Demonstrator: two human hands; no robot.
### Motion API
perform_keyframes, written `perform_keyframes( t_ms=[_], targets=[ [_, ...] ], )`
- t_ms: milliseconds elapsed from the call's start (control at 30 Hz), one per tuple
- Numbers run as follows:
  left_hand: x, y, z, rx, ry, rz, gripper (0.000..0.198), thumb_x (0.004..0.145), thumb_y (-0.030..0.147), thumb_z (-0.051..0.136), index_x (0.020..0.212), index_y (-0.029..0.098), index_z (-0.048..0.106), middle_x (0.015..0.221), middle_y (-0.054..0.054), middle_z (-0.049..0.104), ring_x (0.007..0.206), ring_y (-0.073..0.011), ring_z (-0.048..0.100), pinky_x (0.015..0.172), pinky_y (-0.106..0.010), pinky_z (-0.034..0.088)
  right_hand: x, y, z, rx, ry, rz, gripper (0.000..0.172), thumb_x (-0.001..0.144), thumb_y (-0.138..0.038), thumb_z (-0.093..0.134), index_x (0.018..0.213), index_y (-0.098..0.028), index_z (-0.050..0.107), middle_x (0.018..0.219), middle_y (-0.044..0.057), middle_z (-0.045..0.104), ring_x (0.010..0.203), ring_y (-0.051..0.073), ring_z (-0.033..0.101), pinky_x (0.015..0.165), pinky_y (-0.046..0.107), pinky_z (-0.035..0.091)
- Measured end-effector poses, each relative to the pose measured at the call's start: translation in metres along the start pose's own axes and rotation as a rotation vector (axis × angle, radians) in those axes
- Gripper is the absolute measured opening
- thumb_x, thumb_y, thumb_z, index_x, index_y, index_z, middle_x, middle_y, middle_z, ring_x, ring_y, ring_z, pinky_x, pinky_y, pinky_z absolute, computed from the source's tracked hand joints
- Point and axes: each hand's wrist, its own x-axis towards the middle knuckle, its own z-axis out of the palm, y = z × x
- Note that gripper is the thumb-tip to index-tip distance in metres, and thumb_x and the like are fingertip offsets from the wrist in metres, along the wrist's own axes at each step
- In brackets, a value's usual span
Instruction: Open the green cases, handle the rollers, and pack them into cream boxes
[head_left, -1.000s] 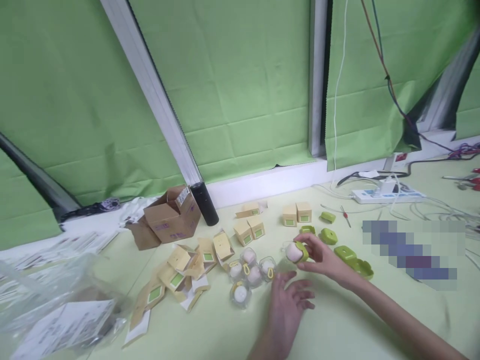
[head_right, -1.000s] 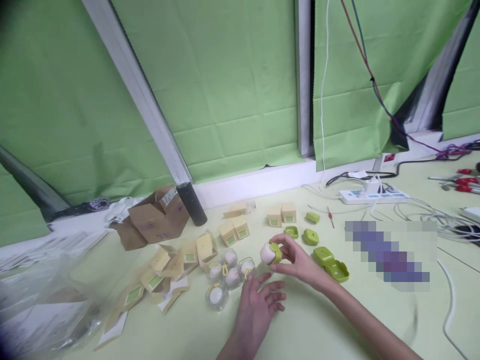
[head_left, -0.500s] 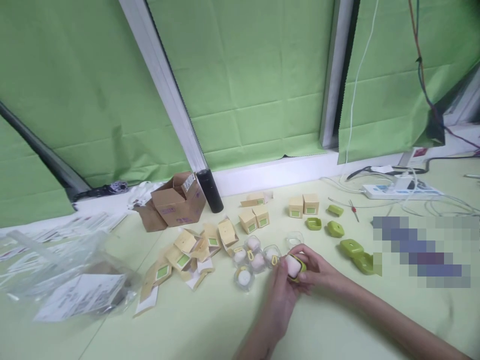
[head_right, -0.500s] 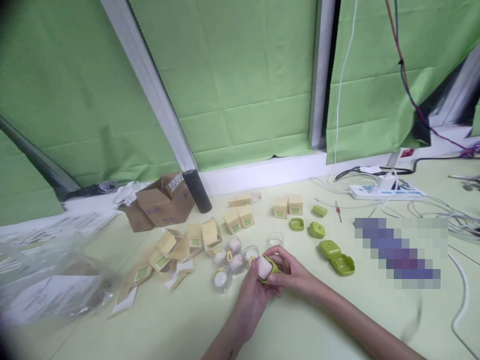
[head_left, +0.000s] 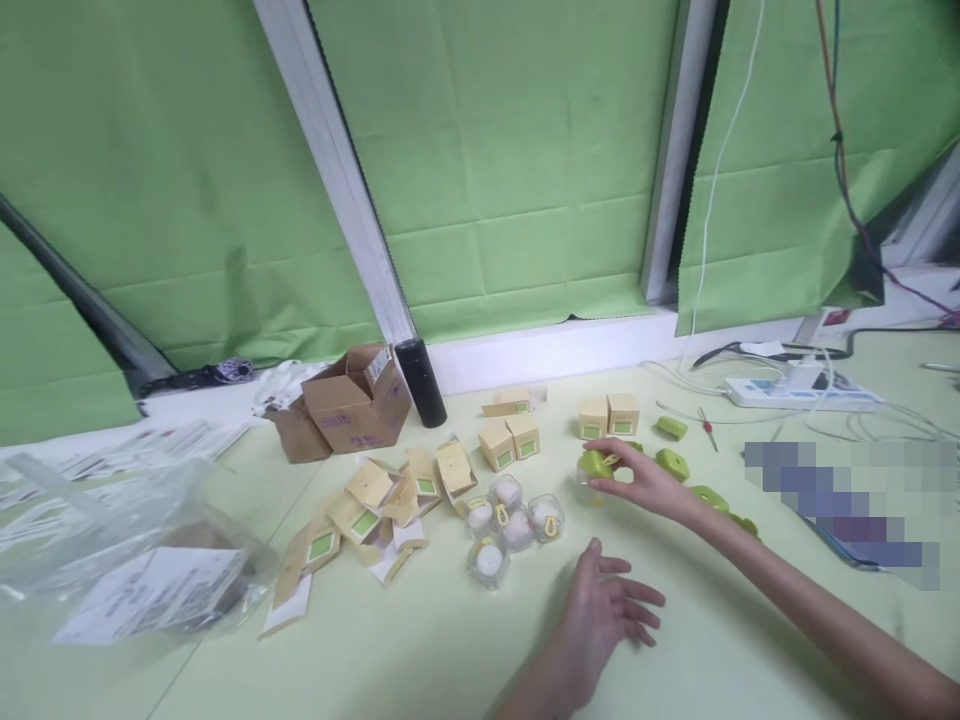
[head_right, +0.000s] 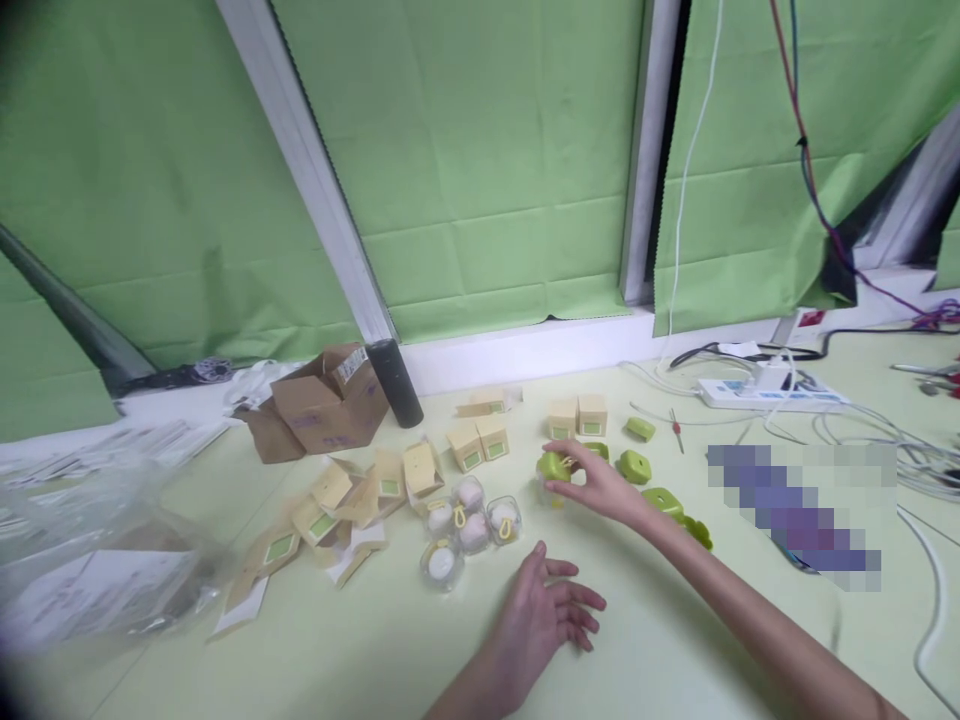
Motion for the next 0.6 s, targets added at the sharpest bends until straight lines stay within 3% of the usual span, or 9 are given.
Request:
perform_keyframes(
  t_ms=[100,300,400,500,567,600],
  targets=[
    [0.003,-0.002,-0.003,0.011,0.0,-0.006,0.044,0.083,0.057,0.037,0.092,0.015,0.044,0.074,-0.012,0.068,0.057,-0.0174,0.058,0.057,-0.03,0.039,0.013,0.004,-0.008,-0.156,-0.127,-0.045,0.047,0.071,-0.048,0.067,0.113,-0.027,0.062,0.109,0.006,0.059,0.1,0.028,0.055,0.091,0.046,0.041],
    [0.01,-0.012,-0.011,0.022,-0.051,-0.014,0.041,0.08,0.054,0.04,0.088,0.014,0.048,0.076,-0.013,0.067,0.058,-0.0181,0.058,0.057,-0.03,0.039,0.025,0.012,-0.009,-0.365,-0.295,-0.085,0.045,0.069,-0.043,0.068,0.11,-0.026,0.066,0.099,0.006,0.062,0.086,0.027,0.06,0.077,0.04,0.048],
    [0.0,-0.005,-0.009,0.238,-0.065,0.115,0.034,0.077,0.049,0.05,0.087,0.017,0.047,0.074,-0.009,0.066,0.056,-0.0167,0.056,0.055,-0.03,0.039,0.018,0.02,0.0,-0.442,-0.284,-0.086,0.045,0.073,-0.04,0.064,0.115,-0.026,0.063,0.103,0.009,0.064,0.094,0.031,0.059,0.08,0.043,0.047],
    [-0.017,0.036,-0.009,0.69,0.048,0.485,0.022,0.079,0.039,0.057,0.088,0.019,0.053,0.08,-0.008,0.066,0.072,-0.0182,0.059,0.068,-0.031,0.042,0.003,0.031,0.016,-0.498,-0.209,-0.069,0.054,0.082,-0.04,0.052,0.133,-0.026,0.046,0.131,0.013,0.052,0.113,0.036,0.051,0.085,0.048,0.045],
    [-0.024,0.079,-0.015,1.06,0.329,0.616,0.021,0.083,0.04,0.051,0.083,0.02,0.059,0.084,-0.007,0.066,0.082,-0.0207,0.059,0.076,-0.033,0.044,-0.006,0.036,0.027,-0.519,-0.154,-0.068,0.057,0.085,-0.04,0.047,0.139,-0.025,0.037,0.139,0.013,0.043,0.123,0.035,0.042,0.089,0.049,0.044],
    [-0.023,0.103,-0.021,1.127,0.447,0.635,0.02,0.082,0.039,0.054,0.083,0.021,0.061,0.09,-0.008,0.065,0.09,-0.0232,0.057,0.083,-0.036,0.043,-0.009,0.038,0.03,-0.523,-0.133,-0.076,0.056,0.086,-0.039,0.045,0.14,-0.025,0.035,0.14,0.013,0.043,0.125,0.034,0.04,0.092,0.048,0.042]
  ],
)
